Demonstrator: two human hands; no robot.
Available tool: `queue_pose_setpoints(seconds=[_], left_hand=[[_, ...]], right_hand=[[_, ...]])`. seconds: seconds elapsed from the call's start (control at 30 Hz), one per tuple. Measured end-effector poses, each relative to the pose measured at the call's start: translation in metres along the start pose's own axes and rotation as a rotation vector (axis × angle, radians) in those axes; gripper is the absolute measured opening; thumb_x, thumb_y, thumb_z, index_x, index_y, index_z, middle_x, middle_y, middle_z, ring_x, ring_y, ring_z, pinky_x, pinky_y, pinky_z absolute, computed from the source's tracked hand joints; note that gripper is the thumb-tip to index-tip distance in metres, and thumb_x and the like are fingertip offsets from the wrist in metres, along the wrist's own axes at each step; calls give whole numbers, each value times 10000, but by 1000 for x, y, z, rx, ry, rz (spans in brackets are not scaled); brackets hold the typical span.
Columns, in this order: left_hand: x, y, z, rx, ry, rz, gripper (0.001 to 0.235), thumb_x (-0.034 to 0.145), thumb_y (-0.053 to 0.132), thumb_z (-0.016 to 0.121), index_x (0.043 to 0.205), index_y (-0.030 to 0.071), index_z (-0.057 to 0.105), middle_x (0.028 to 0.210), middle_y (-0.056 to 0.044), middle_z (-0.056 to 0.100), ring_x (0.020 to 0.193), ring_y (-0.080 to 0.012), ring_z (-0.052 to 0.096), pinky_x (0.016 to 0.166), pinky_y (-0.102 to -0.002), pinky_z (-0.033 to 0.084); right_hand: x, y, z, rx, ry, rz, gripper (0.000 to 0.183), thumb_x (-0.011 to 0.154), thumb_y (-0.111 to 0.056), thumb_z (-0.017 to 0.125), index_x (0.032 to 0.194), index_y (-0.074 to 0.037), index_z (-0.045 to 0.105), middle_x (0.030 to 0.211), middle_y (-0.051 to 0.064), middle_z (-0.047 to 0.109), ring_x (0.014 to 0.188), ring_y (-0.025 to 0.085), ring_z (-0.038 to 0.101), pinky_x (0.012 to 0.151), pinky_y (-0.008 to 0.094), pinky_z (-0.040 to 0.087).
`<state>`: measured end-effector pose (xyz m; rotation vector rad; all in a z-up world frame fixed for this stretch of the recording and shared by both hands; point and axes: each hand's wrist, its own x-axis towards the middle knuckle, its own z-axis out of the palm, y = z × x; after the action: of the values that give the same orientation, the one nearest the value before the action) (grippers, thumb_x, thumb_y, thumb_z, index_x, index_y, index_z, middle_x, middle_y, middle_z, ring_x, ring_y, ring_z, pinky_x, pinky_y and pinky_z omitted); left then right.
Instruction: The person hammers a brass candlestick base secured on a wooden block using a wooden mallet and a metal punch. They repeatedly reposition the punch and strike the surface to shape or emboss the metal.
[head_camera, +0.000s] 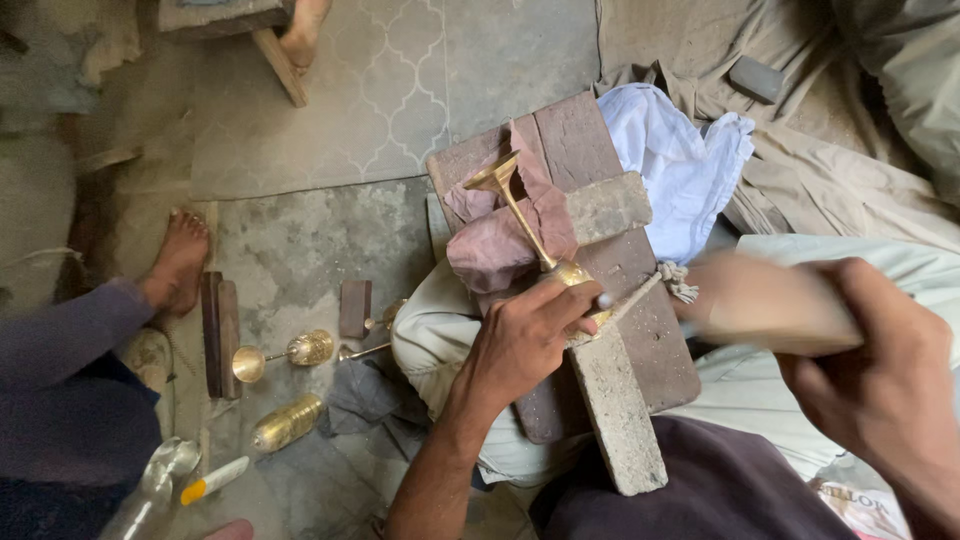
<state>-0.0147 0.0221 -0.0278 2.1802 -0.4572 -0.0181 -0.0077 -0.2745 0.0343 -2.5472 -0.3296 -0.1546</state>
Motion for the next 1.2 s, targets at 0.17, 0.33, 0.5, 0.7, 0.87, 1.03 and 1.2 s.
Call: queue_pose_setpoints(seconds=[0.17, 0.33, 0.5, 0.7, 0.87, 1.03, 1.2], left_hand=[[-16, 3, 6, 95, 121, 41, 280, 921, -27, 689, 1168, 103, 670, 1086, -63, 711, 872, -175, 745, 738, -273, 627], [-37, 15, 16, -437, 666, -246, 131, 1042, 55, 636, 1141, 5, 566, 1077, -84, 701, 915, -156, 757, 781, -270, 669], [-29, 21, 41, -645, 736, -331, 303, 990, 74, 700, 1207, 2, 501, 1032, -107, 718, 878, -127, 721, 792, -262, 625], [-15, 28, 48, -288, 605, -234, 244, 1006, 114, 758, 1120, 10, 570, 939, -64, 737, 789, -109, 727, 687, -261, 601], [-15, 29, 56, 66, 684, -112, 253, 978, 130, 768, 1121, 22, 588, 959, -76, 695, 776, -187, 707, 649, -315, 577], [-15, 24, 59, 73, 682, -170, 227, 962, 147, 763, 1058, 7, 613, 883, -81, 668, 658, -216, 679, 561, -330, 555], [-18, 20, 57, 187, 612, -161, 176, 963, 136, 751, 970, -7, 650, 778, -84, 654, 620, -225, 655, 581, -383, 516]], right_hand=[[-6, 5, 3, -442, -212, 66, 360, 733, -124, 797, 1067, -87, 666, 924, 91, 713, 879, 339, 705, 771, 476, 536], [-16, 28, 9, -214, -344, 495, 429, 847, -277, 825, 1157, -35, 652, 944, 172, 770, 839, 320, 750, 738, 412, 568], [-33, 67, 25, 13, -348, 609, 659, 822, -254, 853, 1353, 2, 556, 1013, 245, 757, 881, 336, 748, 760, 395, 569], [-34, 66, 17, 349, -171, 338, 638, 855, -168, 751, 1432, -35, 514, 1129, 184, 724, 1011, 298, 700, 867, 362, 535], [7, 14, -12, -202, -88, -36, 655, 756, 10, 767, 1377, -67, 578, 943, 170, 646, 904, 361, 652, 792, 445, 509], [48, -40, -33, -50, 10, -357, 668, 707, -27, 712, 1355, -23, 550, 1037, 185, 621, 955, 376, 621, 799, 457, 499], [69, -48, -40, -428, 36, -670, 441, 876, -145, 715, 1296, -50, 616, 1042, 138, 666, 907, 308, 647, 783, 407, 508]])
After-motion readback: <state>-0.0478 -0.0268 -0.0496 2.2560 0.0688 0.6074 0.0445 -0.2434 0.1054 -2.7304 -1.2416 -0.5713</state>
